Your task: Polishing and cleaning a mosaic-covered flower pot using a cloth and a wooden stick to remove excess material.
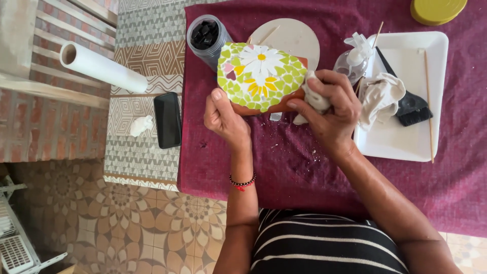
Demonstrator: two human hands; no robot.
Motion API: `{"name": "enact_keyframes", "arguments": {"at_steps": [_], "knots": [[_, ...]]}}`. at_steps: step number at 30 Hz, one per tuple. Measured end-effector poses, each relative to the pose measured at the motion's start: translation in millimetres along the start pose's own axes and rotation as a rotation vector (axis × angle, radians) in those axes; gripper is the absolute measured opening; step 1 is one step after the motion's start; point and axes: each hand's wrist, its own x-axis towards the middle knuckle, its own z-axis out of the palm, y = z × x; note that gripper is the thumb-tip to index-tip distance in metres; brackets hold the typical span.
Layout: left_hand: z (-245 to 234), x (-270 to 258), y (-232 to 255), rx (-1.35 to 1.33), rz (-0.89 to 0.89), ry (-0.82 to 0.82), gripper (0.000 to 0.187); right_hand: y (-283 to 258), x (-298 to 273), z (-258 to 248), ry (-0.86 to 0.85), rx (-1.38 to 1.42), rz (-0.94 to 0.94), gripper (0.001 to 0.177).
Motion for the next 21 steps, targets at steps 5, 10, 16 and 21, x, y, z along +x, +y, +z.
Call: {"name": "enact_keyframes", "arguments": {"at_steps": [5,10,16,21], "knots": [[-0.4,3.9,13.0,0.037,0.017,-0.088,0.039,-10.3,-4.8,-2.3,-0.170,-0.758,-0.575,0.023],[0.4,-4.6,13.1,0.100,0.048,-0.082,0.036,5.0,-28.1,-11.1,-0.283,-0.251,-0.398,0.016],[5.1,-8.0,34.4,0.138,0.096,-0.103,0.034,31.0,-20.5,-14.4,-0.118,-0.284,-0.337,0.007],[4.0,-12.7,37.4,0.123,0.124,-0.105,0.036,5.1,-12.0,-1.6,-0.140,-0.326,-0.394,0.011]]}}
